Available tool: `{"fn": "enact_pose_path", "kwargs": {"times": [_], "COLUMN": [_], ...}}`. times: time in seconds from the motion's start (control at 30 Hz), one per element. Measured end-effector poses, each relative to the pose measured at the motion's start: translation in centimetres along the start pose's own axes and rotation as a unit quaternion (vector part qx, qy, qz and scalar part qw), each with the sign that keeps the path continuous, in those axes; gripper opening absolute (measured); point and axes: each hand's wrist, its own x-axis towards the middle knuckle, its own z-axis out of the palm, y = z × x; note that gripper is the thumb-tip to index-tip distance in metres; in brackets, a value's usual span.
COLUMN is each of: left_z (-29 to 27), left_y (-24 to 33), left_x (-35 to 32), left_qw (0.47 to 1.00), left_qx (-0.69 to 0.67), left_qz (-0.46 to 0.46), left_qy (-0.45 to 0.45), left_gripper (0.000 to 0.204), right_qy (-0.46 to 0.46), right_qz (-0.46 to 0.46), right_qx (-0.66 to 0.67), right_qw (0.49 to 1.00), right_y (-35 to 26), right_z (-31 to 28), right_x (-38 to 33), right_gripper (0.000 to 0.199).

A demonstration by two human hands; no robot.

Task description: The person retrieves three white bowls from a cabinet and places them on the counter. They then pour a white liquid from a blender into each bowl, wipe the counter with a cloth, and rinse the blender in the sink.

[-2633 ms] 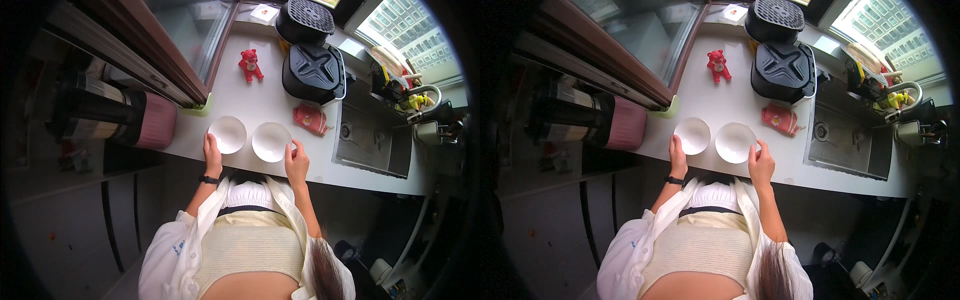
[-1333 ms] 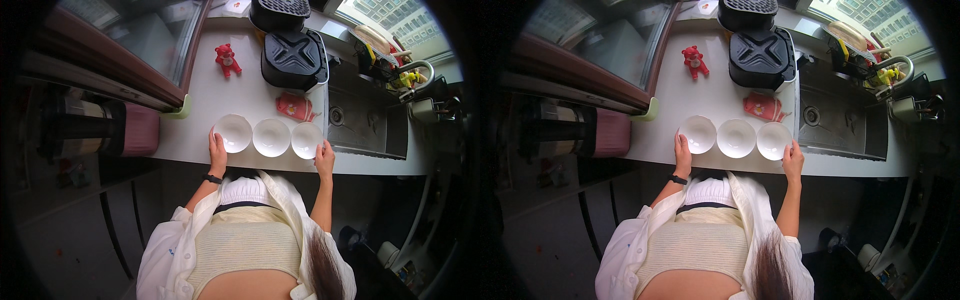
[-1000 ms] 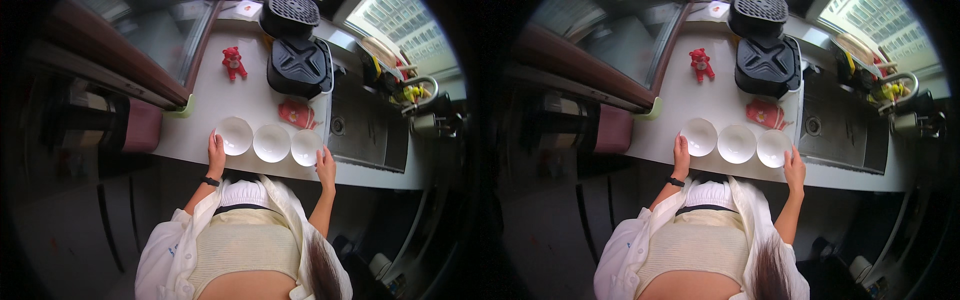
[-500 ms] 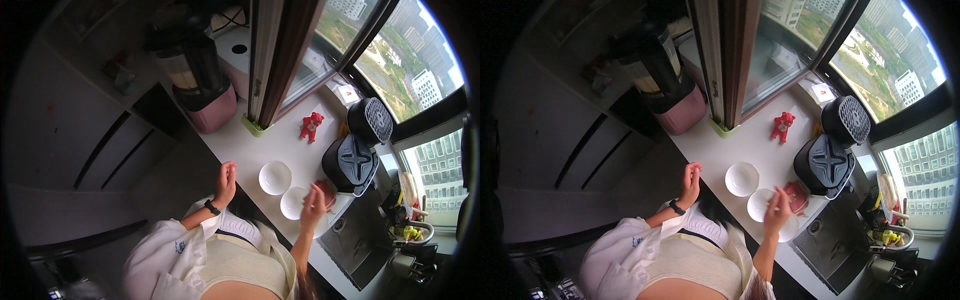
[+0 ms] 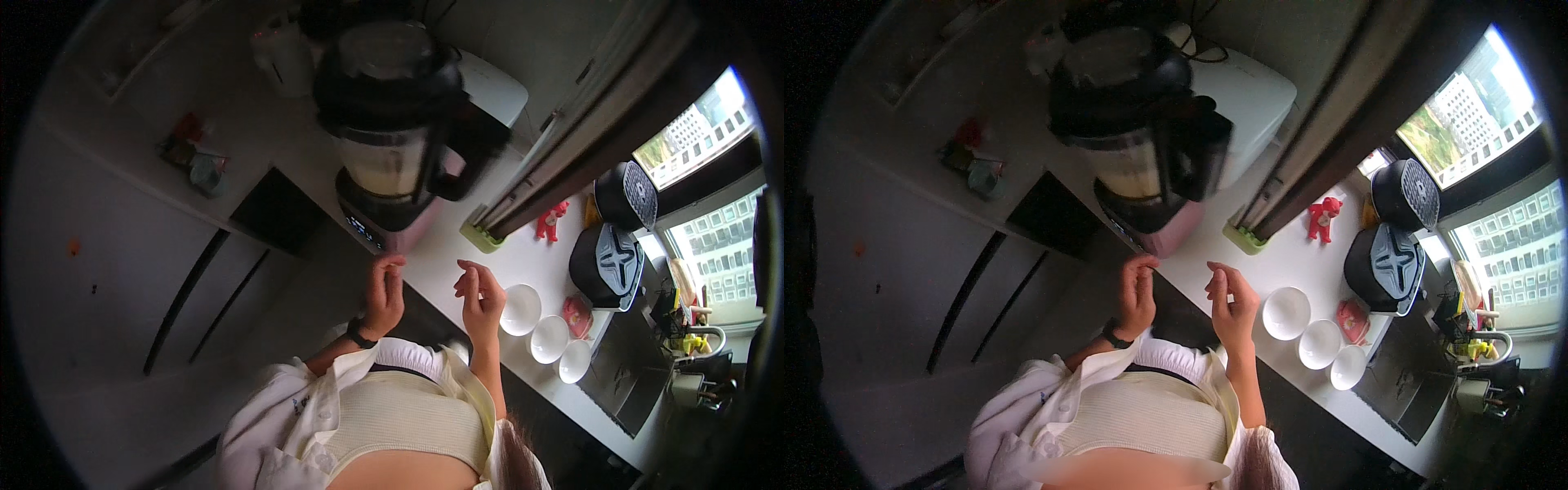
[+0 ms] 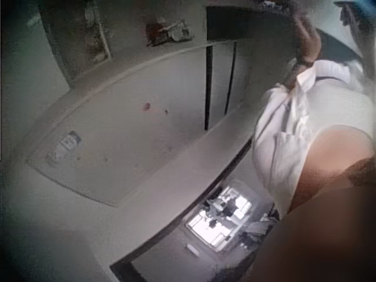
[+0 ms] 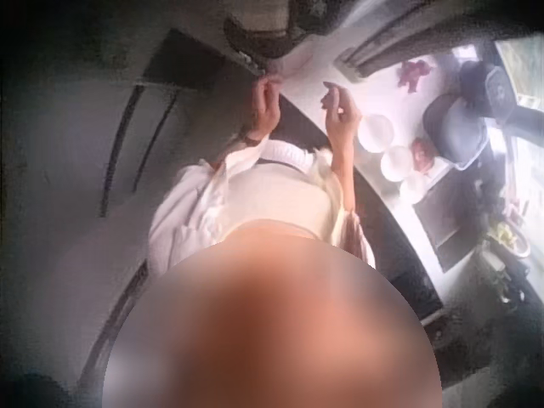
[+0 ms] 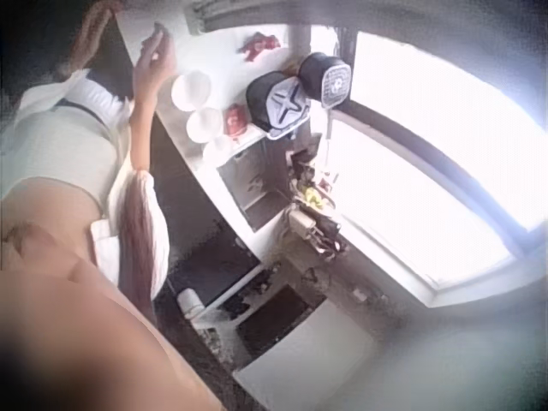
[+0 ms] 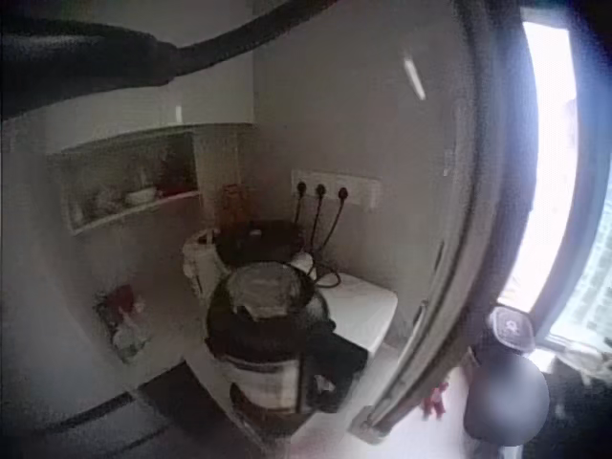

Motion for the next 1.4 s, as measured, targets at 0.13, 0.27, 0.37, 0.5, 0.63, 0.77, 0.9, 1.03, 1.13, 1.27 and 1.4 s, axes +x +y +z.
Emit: {"fn": "enact_pose_path", "kwargs": {"times": [0.13, 0.27, 0.37, 0.5, 0.63, 0.77, 0.9, 1.03, 1.13, 1.27, 1.4], "left_z": [-5.6, -9.8, -10.7, -8.9, -5.2, -2.3, 2.9, 7.6, 12.2, 15.9, 19.2], "left_y": [-1.9, -2.7, -1.6, -0.7, -0.2, 1.6, 1.6, 1.6, 0.3, -0.4, -0.9], "left_x": [5.0, 16.0, 23.4, 31.5, 39.1, 45.0, 51.5, 58.7, 65.4, 70.3, 69.1], "left_qw": [0.994, 0.985, 0.975, 0.966, 0.943, 0.927, 0.903, 0.880, 0.868, 0.885, 0.907], "left_qx": [-0.060, -0.004, -0.046, -0.055, 0.029, 0.117, 0.206, 0.308, 0.318, 0.295, 0.249], "left_qz": [-0.024, 0.116, 0.173, 0.218, 0.316, 0.356, 0.374, 0.318, 0.332, 0.298, 0.292], "left_qy": [0.091, 0.125, 0.132, 0.126, 0.105, 0.007, -0.054, -0.170, -0.185, -0.201, -0.174], "left_gripper": [0.018, 0.022, 0.025, 0.025, 0.022, 0.022, 0.029, 0.036, 0.044, 0.070, 0.079], "right_qy": [0.038, 0.119, 0.195, 0.223, 0.237, 0.237, 0.279, 0.399, 0.506, 0.569, 0.641], "right_qz": [0.007, 0.039, -0.018, -0.098, -0.190, -0.219, -0.171, -0.109, -0.065, -0.016, 0.019], "right_qx": [-0.039, -0.010, -0.004, -0.027, -0.100, -0.175, -0.148, -0.185, -0.128, -0.220, -0.215], "right_qw": [0.998, 0.992, 0.981, 0.969, 0.948, 0.930, 0.933, 0.892, 0.851, 0.792, 0.737], "right_y": [0.2, -1.6, -3.1, -4.8, -6.4, -4.9, -4.2, -4.1, -4.2, 0.0, -2.0], "right_z": [4.1, 6.4, 7.9, 8.8, 9.4, 9.8, 11.2, 13.6, 16.4, 19.7, 22.3], "right_x": [0.4, 1.4, 3.0, 4.8, 6.5, 6.7, 6.5, 6.6, 6.4, 2.9, 2.4], "right_gripper": [0.026, 0.024, 0.025, 0.027, 0.026, 0.025, 0.037, 0.031, 0.034, 0.035, 0.036]}}
